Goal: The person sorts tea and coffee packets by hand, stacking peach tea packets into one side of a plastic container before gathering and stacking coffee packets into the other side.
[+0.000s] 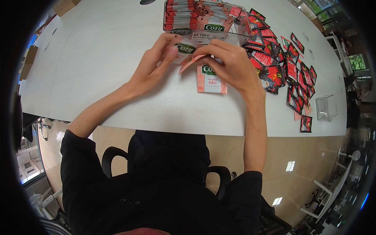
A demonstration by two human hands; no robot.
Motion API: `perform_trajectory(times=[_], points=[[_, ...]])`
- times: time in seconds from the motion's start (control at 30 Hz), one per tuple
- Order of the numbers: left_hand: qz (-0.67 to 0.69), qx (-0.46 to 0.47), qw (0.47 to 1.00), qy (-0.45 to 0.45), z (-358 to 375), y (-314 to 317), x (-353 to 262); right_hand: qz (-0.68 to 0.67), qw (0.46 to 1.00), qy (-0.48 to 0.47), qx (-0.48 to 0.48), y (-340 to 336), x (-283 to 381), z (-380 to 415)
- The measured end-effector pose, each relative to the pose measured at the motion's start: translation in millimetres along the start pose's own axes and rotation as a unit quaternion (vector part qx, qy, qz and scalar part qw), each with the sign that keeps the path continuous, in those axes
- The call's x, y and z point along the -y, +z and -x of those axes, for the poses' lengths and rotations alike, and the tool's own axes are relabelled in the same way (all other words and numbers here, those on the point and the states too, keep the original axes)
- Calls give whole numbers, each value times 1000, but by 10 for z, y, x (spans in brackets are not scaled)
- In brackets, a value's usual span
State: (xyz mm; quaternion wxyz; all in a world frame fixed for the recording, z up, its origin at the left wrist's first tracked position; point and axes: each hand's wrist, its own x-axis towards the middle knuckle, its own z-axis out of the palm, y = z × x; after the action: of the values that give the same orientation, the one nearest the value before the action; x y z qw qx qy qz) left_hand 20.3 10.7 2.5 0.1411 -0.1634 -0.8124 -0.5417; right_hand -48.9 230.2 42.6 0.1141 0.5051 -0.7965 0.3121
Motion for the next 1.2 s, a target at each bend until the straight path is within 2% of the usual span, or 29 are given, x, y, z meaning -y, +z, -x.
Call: perform_trajectory(times=[0.07,0.1,0.17,0.2,0.27,0.33,0.4,0.43,0.5,0.53,0.6,0.8,0.9,0.97,1.0,1.03,1.2], points=[[58,68,996,19,-18,37,-6,6,1000,-1,1,40,5,-1],[58,67,996,19,-9,66,4,14,1000,-2,1,56,6,-1],[-29,51,990,126,25,123,34,3,1000,3,-15,85,20,-4],[-29,51,990,127,31,101,20,-8,999,8,-31,100,34,-8],[-72,86,992,50,35,44,-1,-30,998,11,-53,130,52,1],[-42,77,995,37,24,27,66,-52,996,15,-76,142,67,-8],[-12,68,997,20,24,21,78,-28,988,-16,-154,147,83,-28],[5,78,997,5,6,21,55,-29,988,-15,-154,164,69,-30],[23,86,996,-10,9,15,64,29,969,-36,-243,234,62,-46],[17,118,993,-3,7,20,107,29,969,-36,-243,276,46,-51],[11,150,989,6,11,27,101,87,945,-61,-308,373,4,-55],[97,164,982,-7,35,54,29,121,949,-70,-283,523,-32,-76],[40,206,976,-51,32,-16,-57,119,953,-68,-270,529,-12,-95],[-89,181,979,6,66,32,-111,112,956,-65,-264,508,-9,-90],[-89,181,980,7,71,45,-87,95,965,-57,-239,488,-13,-75],[-61,171,983,10,78,71,-31,76,973,-49,-213,467,-20,-58],[34,125,991,19,41,96,65,10,976,4,-216,344,-53,-38]])
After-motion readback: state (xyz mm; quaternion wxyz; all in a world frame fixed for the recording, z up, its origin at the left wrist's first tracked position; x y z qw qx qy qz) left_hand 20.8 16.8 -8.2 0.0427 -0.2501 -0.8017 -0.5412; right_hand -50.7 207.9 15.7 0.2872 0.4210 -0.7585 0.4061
